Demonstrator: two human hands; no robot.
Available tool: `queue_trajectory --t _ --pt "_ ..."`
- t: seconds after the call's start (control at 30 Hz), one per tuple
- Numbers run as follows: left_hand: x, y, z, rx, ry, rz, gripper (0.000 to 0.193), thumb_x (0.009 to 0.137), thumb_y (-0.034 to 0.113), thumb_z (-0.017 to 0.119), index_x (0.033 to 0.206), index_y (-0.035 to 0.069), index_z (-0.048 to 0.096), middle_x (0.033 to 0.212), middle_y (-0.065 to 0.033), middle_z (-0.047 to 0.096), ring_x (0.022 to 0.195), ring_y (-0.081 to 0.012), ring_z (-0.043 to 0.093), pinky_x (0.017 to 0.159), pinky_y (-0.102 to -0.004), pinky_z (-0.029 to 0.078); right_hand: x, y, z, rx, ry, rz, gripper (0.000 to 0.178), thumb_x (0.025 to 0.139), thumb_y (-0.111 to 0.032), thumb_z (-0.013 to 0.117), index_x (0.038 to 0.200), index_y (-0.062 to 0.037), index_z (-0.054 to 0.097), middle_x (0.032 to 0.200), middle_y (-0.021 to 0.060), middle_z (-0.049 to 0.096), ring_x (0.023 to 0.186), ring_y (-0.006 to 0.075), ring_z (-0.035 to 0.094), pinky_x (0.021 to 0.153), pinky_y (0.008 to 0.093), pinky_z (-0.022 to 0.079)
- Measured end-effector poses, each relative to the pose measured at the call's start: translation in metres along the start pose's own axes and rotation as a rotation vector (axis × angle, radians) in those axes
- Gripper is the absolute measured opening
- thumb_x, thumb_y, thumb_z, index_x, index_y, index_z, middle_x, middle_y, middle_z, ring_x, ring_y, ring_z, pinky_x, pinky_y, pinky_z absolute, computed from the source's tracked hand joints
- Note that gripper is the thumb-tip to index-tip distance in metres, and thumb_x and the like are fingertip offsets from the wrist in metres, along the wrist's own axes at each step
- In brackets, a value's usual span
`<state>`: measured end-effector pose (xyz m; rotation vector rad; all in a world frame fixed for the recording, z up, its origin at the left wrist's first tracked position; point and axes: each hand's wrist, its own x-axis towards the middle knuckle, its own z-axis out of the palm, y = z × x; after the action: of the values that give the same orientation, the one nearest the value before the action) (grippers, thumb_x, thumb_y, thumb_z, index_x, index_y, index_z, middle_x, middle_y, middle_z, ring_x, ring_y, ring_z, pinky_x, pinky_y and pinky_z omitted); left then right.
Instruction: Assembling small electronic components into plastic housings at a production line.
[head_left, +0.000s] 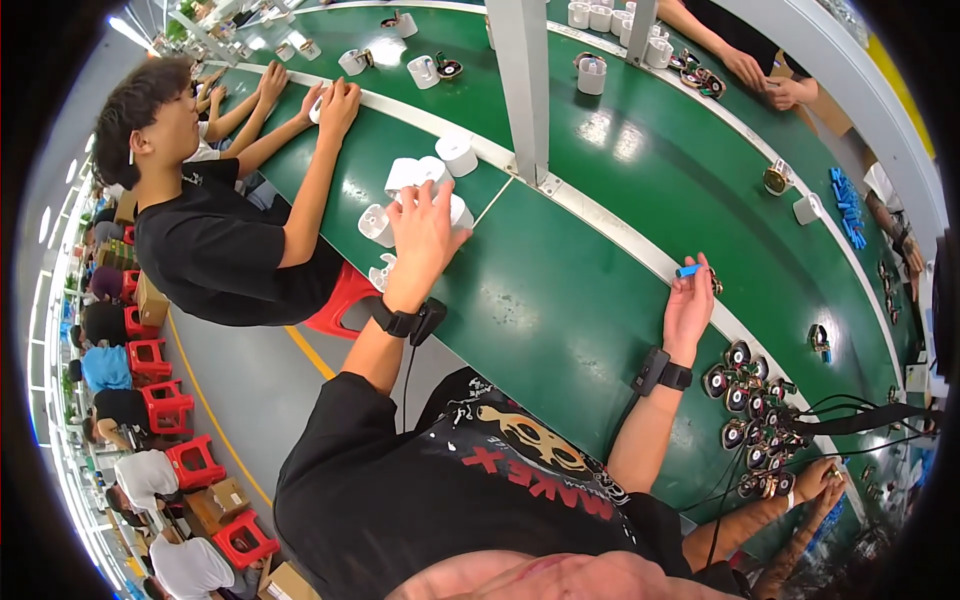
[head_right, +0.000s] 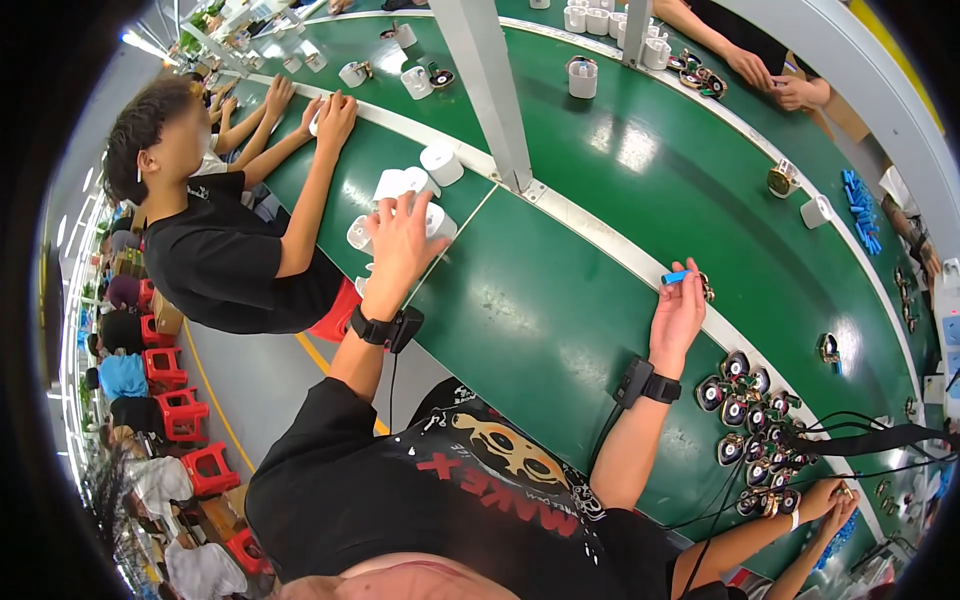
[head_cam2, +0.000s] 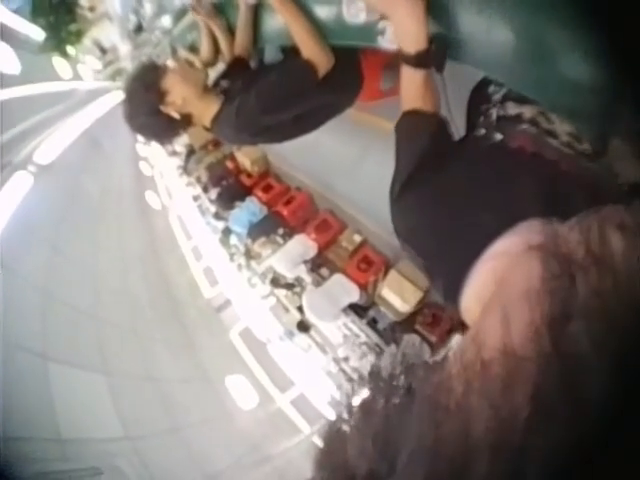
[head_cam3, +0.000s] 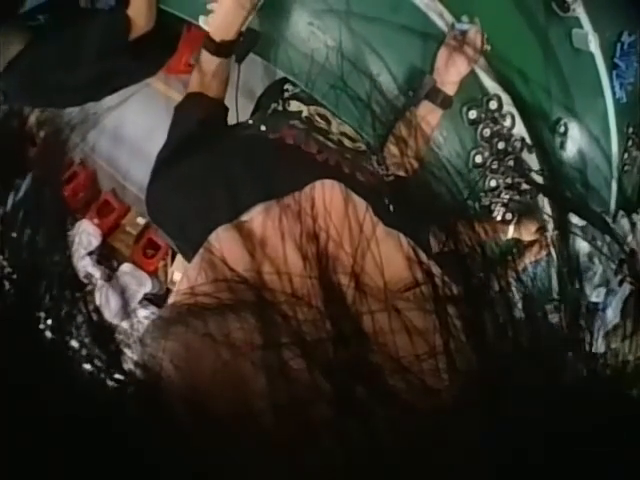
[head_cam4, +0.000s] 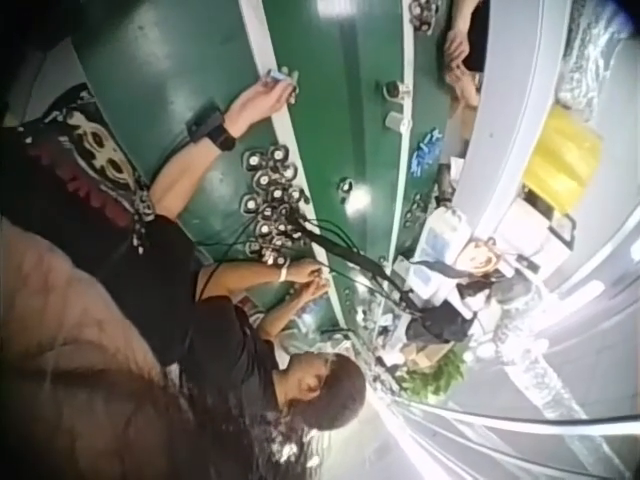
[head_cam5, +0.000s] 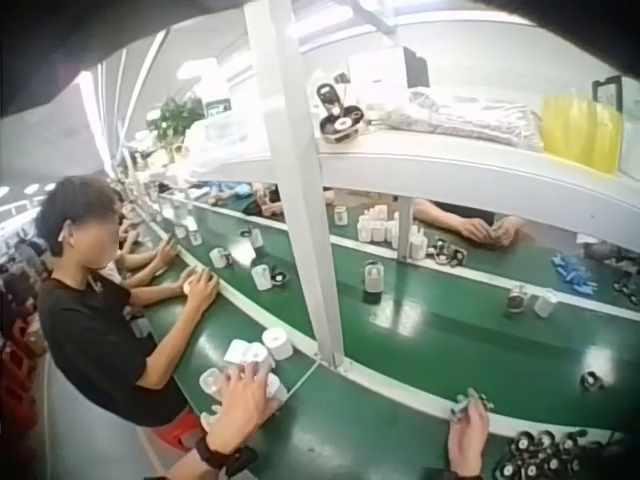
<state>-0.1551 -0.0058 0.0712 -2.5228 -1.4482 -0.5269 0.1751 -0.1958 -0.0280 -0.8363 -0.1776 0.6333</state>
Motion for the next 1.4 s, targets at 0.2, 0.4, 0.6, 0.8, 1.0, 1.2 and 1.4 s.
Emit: queue_trajectory --t 0.2,0.4,0.6,0.8,1.0,1.2,1.4 --pt "0.008 0.005 0.026 0.101 -0.082 0.076 0.073 0.06 0.017 0.087 0.127 0.016 0.056 0.12 -0.0088 0.058 0.108 -0.031 0.053 0.091 -0.0492 0.039 -0.001 0.0 0.004 -0.018 0.006 0.014 0.036 0.102 -0.016 0.053 0.132 0.0047 0.051 0.112 0.0122 0.063 0.08 0.0082 0.054 0.071 0.0235 0.046" --pt "0.01 0.027 0.031 -0.198 -0.134 0.16 0.071 0.06 0.011 0.086 0.125 0.013 0.057 0.116 -0.0107 0.058 0.102 -0.0331 0.058 0.089 -0.0442 0.046 -0.001 -0.002 0.001 -0.018 -0.006 0.005 0.035 0.102 -0.016 0.054 0.13 0.0045 0.053 0.111 0.0122 0.065 0.081 0.0085 0.057 0.072 0.0237 0.047" --pt "0.012 0.088 0.026 -0.842 -0.247 0.228 0.068 0.061 0.008 0.085 0.123 0.011 0.058 0.114 -0.0109 0.055 0.105 -0.0347 0.058 0.092 -0.0392 0.05 -0.002 -0.007 0.008 -0.029 0.012 0.028 0.036 0.103 -0.017 0.051 0.132 0.005 0.051 0.114 0.0131 0.062 0.081 0.0093 0.054 0.072 0.0238 0.046" --pt "0.002 0.135 0.07 -1.064 -0.395 0.261 0.065 0.061 0.004 0.085 0.121 0.009 0.061 0.115 -0.0107 0.052 0.107 -0.0299 0.057 0.092 -0.037 0.05 -0.003 -0.008 0.01 -0.054 0.034 0.039 0.036 0.104 -0.017 0.05 0.132 0.0052 0.05 0.115 0.0135 0.062 0.082 0.01 0.055 0.073 0.024 0.047" --pt "0.012 0.164 0.082 -1.1 -0.377 0.361 0.072 0.06 0.005 0.086 0.123 0.006 0.052 0.112 -0.0138 0.056 0.104 -0.0307 0.06 0.089 -0.0383 0.052 -0.007 -0.008 0.014 -0.131 -0.014 0.018 0.035 0.103 -0.016 0.05 0.131 0.0058 0.052 0.116 0.015 0.064 0.086 0.0116 0.06 0.075 0.0249 0.051" --pt "0.024 0.188 0.089 -1.249 -0.511 0.138 0.075 0.063 0.012 0.088 0.122 0.005 0.042 0.111 -0.0184 0.062 0.104 -0.034 0.064 0.088 -0.0414 0.052 -0.009 0.001 0.015 -0.193 0.01 -0.098 0.038 0.101 -0.015 0.054 0.132 0.0067 0.052 0.119 0.0171 0.065 0.083 0.0117 0.063 0.077 0.0253 0.053" --pt "0.028 0.205 0.095 -1.18 -0.479 0.226 0.08 0.064 0.016 0.089 0.126 0.006 0.04 0.114 -0.019 0.061 0.105 -0.0345 0.063 0.087 -0.0416 0.052 -0.013 0.002 0.027 -0.335 0.046 -0.226 0.034 0.099 -0.008 0.055 0.13 0.0078 0.056 0.115 0.0169 0.068 0.08 0.0112 0.063 0.076 0.0254 0.054"
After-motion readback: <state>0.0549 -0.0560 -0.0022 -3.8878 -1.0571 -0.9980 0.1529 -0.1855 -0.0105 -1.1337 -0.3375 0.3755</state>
